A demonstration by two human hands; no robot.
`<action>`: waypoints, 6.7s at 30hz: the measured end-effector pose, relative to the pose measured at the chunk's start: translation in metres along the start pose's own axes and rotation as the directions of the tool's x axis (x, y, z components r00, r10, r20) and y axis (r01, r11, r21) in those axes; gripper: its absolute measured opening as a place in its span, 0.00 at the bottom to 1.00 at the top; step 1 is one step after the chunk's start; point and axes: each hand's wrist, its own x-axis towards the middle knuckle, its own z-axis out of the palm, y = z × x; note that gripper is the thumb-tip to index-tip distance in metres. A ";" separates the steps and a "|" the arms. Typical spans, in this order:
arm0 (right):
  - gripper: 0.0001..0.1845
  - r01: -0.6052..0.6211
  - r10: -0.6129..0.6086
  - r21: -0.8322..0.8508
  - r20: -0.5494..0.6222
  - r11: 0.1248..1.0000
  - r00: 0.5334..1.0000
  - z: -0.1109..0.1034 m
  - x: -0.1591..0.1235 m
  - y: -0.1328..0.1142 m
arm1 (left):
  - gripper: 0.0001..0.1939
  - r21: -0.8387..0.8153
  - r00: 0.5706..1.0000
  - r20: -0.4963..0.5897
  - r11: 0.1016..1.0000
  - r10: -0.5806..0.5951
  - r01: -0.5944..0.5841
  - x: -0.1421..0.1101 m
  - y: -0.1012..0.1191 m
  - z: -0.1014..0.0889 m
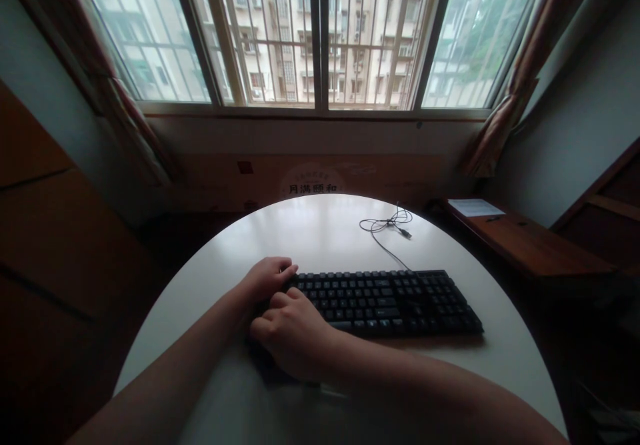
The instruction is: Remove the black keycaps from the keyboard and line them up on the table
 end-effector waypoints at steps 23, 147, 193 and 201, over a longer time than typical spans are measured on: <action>0.07 -0.165 0.164 -0.020 -0.075 0.986 0.984 0.004 0.006 -0.004 | 0.20 -0.032 1.000 0.001 0.999 -0.022 0.022 0.001 -0.001 -0.001; 0.09 -0.181 0.194 -0.076 0.228 0.981 0.954 -0.073 -0.150 0.056 | 0.21 -0.090 0.984 -0.060 0.981 0.166 -0.171 0.009 -0.005 -0.001; 0.18 -0.857 0.861 -0.080 0.022 0.509 0.509 -0.124 -0.311 0.103 | 0.23 -0.129 0.997 0.005 0.989 0.074 -0.073 0.015 -0.004 -0.006; 0.12 -0.877 0.869 0.018 -0.148 0.480 0.472 -0.129 -0.290 0.149 | 0.21 0.008 0.992 -0.005 0.992 0.129 -0.129 0.011 -0.001 -0.013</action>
